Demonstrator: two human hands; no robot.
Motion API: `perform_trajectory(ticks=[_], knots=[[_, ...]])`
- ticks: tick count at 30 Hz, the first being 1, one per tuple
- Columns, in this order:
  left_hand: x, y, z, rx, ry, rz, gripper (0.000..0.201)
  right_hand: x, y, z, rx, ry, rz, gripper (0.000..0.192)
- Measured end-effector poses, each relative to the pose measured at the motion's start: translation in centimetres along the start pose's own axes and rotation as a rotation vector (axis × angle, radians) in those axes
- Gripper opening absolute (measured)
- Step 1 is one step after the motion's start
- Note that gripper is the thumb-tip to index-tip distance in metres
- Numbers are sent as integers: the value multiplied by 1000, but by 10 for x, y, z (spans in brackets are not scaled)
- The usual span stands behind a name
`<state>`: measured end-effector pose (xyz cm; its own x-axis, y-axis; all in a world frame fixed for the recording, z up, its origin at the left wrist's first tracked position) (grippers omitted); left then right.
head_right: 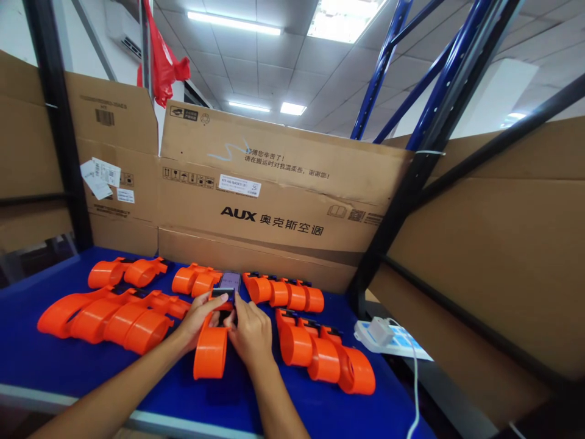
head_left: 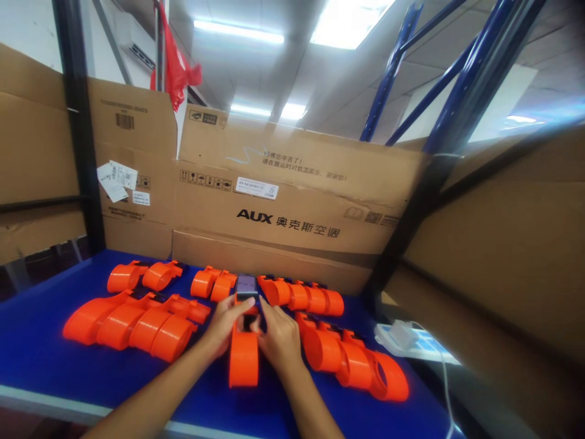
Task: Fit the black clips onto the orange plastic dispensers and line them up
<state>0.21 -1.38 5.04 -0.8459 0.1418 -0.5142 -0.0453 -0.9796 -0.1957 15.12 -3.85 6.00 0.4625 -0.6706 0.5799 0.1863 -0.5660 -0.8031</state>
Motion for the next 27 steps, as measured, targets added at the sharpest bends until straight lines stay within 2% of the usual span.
perform_trajectory(ticks=[14, 22, 27], knots=[[-7, 7, 9, 15, 33, -47, 35, -2, 2, -2, 56, -6, 74, 44], [-4, 4, 6, 16, 23, -61, 35, -5, 4, 2, 48, -9, 59, 44], [2, 1, 2, -47, -6, -50, 37, 0, 0, 8, 56, -106, 6, 43]])
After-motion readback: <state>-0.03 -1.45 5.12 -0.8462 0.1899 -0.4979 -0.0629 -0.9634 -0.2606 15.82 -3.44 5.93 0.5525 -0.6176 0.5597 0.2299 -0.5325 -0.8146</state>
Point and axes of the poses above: each hand's wrist, its own y-axis away from the middle knuckle, its own x-axis out of the back of the hand, z = x × y, the point moved 1 cm from there along -y, towards the middle knuckle, and after that the axes turned 8 degrees about -x, right-handed, at the moved point
